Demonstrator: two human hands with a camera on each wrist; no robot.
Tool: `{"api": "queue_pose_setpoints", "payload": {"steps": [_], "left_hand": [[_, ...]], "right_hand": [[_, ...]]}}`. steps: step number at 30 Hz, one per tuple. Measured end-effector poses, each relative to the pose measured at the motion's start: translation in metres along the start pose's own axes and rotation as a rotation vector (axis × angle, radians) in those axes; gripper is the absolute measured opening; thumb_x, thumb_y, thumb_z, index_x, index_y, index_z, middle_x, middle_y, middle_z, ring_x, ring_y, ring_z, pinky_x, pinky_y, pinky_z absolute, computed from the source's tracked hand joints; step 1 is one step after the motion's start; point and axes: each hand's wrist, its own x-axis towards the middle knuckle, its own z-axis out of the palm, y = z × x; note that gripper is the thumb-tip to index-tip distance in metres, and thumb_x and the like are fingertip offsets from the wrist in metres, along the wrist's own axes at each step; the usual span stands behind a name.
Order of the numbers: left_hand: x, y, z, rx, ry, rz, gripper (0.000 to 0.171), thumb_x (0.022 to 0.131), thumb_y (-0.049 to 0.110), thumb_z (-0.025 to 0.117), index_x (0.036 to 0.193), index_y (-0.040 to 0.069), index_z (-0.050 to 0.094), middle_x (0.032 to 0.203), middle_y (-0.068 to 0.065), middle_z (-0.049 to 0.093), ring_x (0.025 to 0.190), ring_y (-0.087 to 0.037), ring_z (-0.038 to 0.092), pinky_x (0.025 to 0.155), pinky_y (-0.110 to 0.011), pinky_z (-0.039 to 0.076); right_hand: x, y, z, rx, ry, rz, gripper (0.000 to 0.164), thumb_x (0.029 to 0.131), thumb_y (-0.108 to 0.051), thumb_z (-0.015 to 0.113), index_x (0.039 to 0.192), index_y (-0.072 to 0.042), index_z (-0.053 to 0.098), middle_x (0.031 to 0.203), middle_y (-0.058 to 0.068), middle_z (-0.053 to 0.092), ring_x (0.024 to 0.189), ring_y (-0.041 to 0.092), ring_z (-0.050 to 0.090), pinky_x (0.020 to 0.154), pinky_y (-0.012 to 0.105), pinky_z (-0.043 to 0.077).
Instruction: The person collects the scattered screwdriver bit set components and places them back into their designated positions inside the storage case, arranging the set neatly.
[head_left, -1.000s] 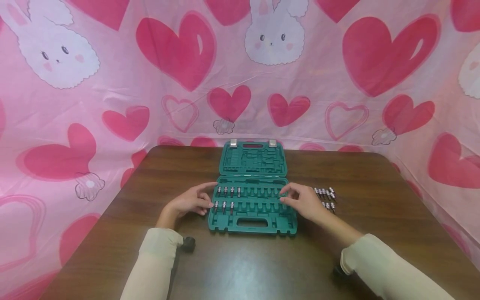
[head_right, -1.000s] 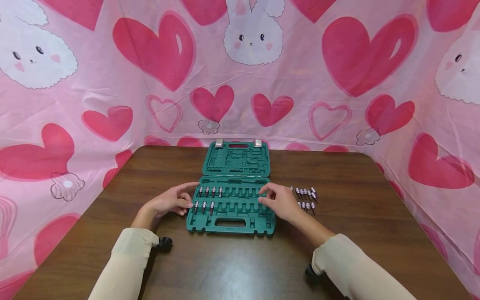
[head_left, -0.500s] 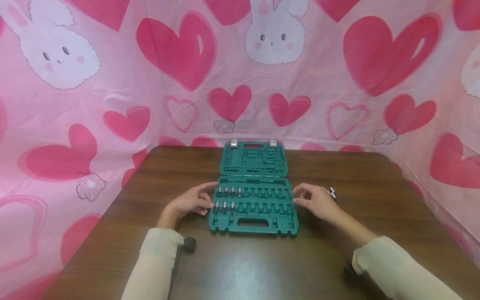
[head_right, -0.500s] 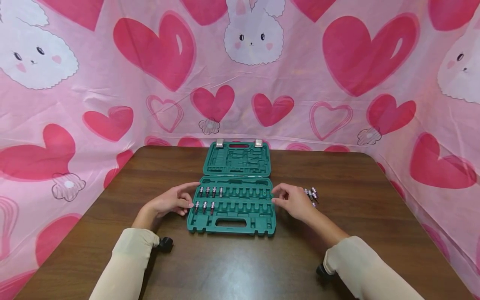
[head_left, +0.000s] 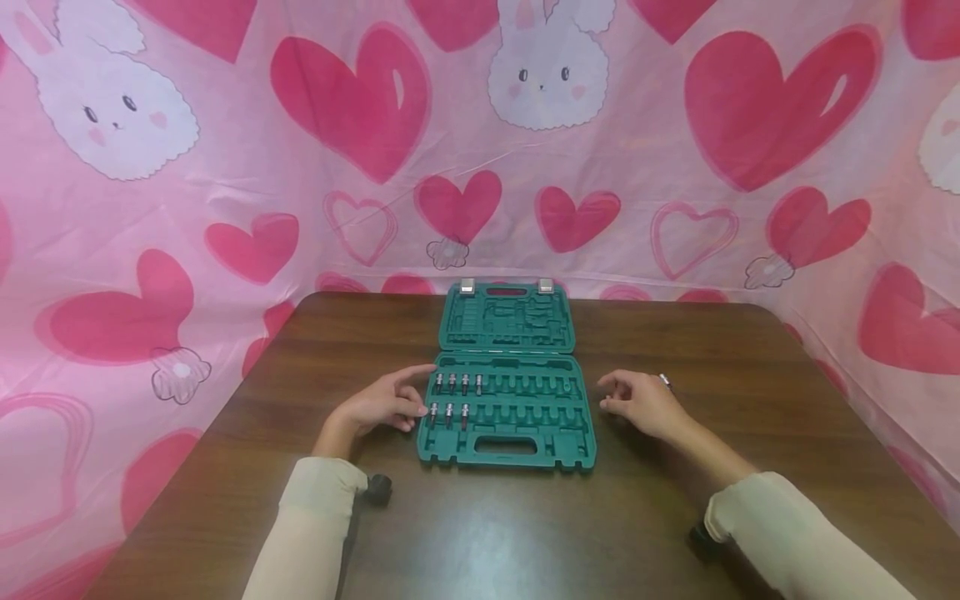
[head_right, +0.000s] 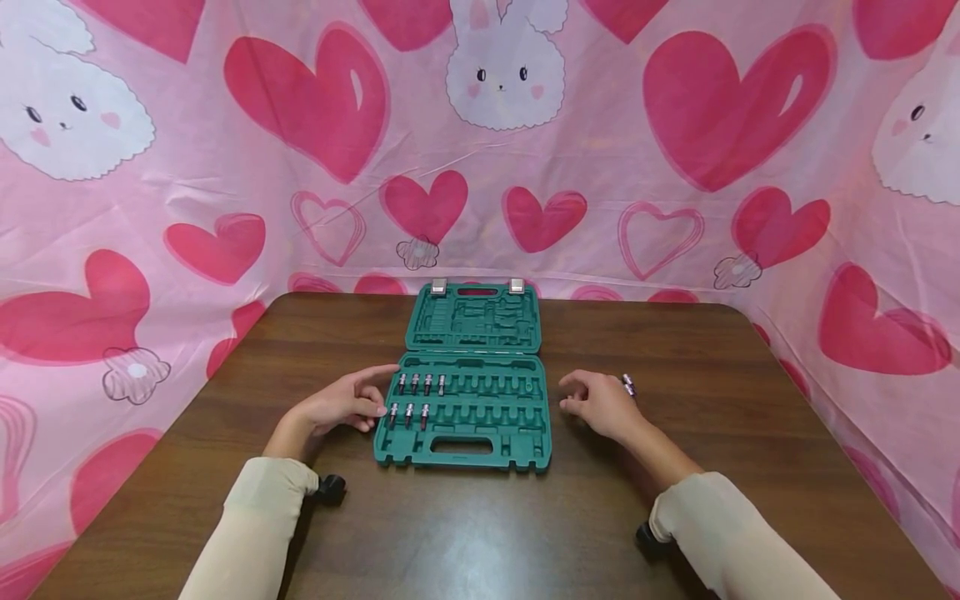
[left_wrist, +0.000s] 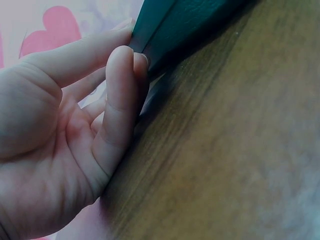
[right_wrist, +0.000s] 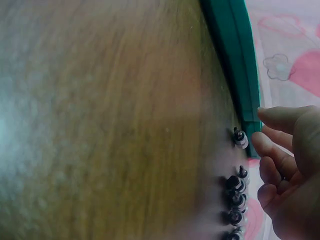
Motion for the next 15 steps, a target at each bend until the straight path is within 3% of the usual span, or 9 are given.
{"api": "queue_pose_setpoints", "payload": {"steps": [15], "left_hand": [[-0.0015, 0.0005, -0.0003, -0.009, -0.018, 0.019, 0.074, 0.09, 0.011, 0.07, 0.152, 0.018, 0.031, 0.091, -0.017, 0.064, 0.069, -0.022, 0.062, 0.067, -0.034, 0.057]], "right_hand": [[0.0067, 0.0037, 0.0051, -0.114, -0.04, 0.042, 0.022, 0.085, -0.016, 0.075, 0.104, -0.005, 0.071, 0.078, -0.002, 0.063, 0.07, 0.016, 0.056, 0.062, 0.032, 0.049]]}}
